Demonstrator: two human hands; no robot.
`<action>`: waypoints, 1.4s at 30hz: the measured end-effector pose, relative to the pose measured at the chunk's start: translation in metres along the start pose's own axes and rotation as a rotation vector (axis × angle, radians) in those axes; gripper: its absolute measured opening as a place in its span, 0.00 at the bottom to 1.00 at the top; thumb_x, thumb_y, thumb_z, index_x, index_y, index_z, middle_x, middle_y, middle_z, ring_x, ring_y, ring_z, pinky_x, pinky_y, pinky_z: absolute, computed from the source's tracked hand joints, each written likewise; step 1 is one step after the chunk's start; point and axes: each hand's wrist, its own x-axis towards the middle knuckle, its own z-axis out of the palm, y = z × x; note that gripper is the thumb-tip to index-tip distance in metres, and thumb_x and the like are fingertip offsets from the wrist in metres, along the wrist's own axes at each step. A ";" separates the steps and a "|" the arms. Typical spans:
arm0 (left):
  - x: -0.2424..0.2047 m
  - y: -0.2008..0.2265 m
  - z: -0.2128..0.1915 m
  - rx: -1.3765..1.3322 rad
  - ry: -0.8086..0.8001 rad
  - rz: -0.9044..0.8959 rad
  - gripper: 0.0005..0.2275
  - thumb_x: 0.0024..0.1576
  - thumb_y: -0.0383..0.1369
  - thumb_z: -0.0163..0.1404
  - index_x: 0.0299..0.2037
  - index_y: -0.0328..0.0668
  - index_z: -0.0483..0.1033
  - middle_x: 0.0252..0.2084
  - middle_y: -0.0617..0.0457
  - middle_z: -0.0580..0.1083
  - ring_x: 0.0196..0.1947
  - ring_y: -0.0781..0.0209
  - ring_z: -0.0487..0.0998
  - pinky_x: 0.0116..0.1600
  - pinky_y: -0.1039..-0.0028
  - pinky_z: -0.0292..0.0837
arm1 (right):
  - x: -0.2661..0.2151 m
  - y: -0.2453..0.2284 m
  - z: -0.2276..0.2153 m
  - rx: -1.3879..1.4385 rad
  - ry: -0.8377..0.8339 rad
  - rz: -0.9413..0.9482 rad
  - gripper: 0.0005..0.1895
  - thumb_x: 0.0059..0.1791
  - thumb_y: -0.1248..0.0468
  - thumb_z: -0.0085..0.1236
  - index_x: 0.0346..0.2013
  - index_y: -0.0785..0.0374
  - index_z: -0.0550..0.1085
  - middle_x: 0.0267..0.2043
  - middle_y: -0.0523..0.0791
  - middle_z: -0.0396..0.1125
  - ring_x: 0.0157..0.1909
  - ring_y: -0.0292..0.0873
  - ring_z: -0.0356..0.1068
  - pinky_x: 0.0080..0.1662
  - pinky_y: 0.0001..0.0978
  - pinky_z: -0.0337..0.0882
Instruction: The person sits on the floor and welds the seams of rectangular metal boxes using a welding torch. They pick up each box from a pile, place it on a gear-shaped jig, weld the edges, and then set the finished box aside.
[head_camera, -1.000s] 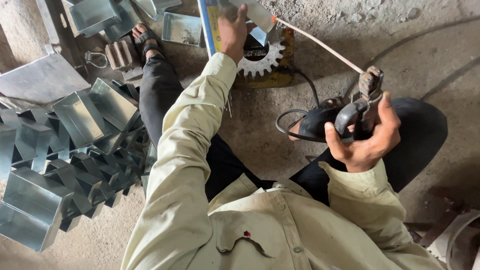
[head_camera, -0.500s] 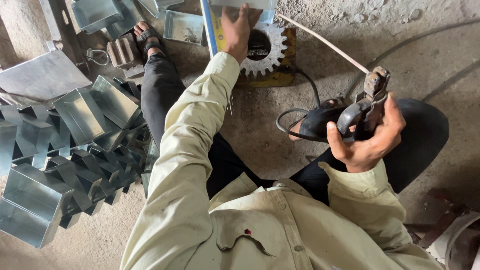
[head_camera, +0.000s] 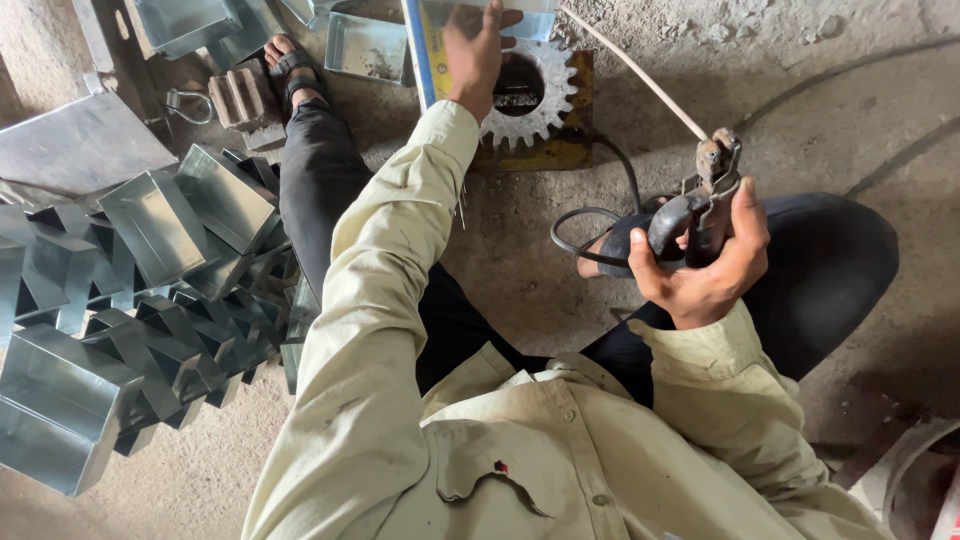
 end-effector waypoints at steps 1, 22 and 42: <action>0.002 -0.002 0.001 0.004 0.010 0.000 0.17 0.59 0.41 0.50 0.52 0.36 0.70 0.38 0.44 0.84 0.29 0.57 0.86 0.29 0.69 0.84 | 0.001 0.000 0.001 0.087 -0.008 0.029 0.51 0.46 0.54 0.74 0.73 0.74 0.54 0.65 0.59 0.58 0.55 0.57 0.73 0.56 0.42 0.79; 0.004 -0.021 0.000 -0.084 -0.010 0.017 0.15 0.65 0.41 0.51 0.53 0.37 0.74 0.40 0.47 0.85 0.27 0.63 0.82 0.29 0.75 0.75 | 0.005 0.000 -0.002 -0.019 0.030 -0.001 0.51 0.40 0.57 0.74 0.70 0.74 0.57 0.62 0.58 0.61 0.56 0.56 0.71 0.55 0.45 0.77; 0.014 -0.038 0.000 0.021 -0.023 0.115 0.19 0.64 0.46 0.48 0.55 0.40 0.74 0.43 0.47 0.84 0.34 0.64 0.86 0.35 0.73 0.84 | 0.011 -0.001 0.002 0.138 0.003 -0.024 0.48 0.47 0.61 0.72 0.73 0.74 0.54 0.63 0.58 0.58 0.50 0.53 0.75 0.47 0.37 0.83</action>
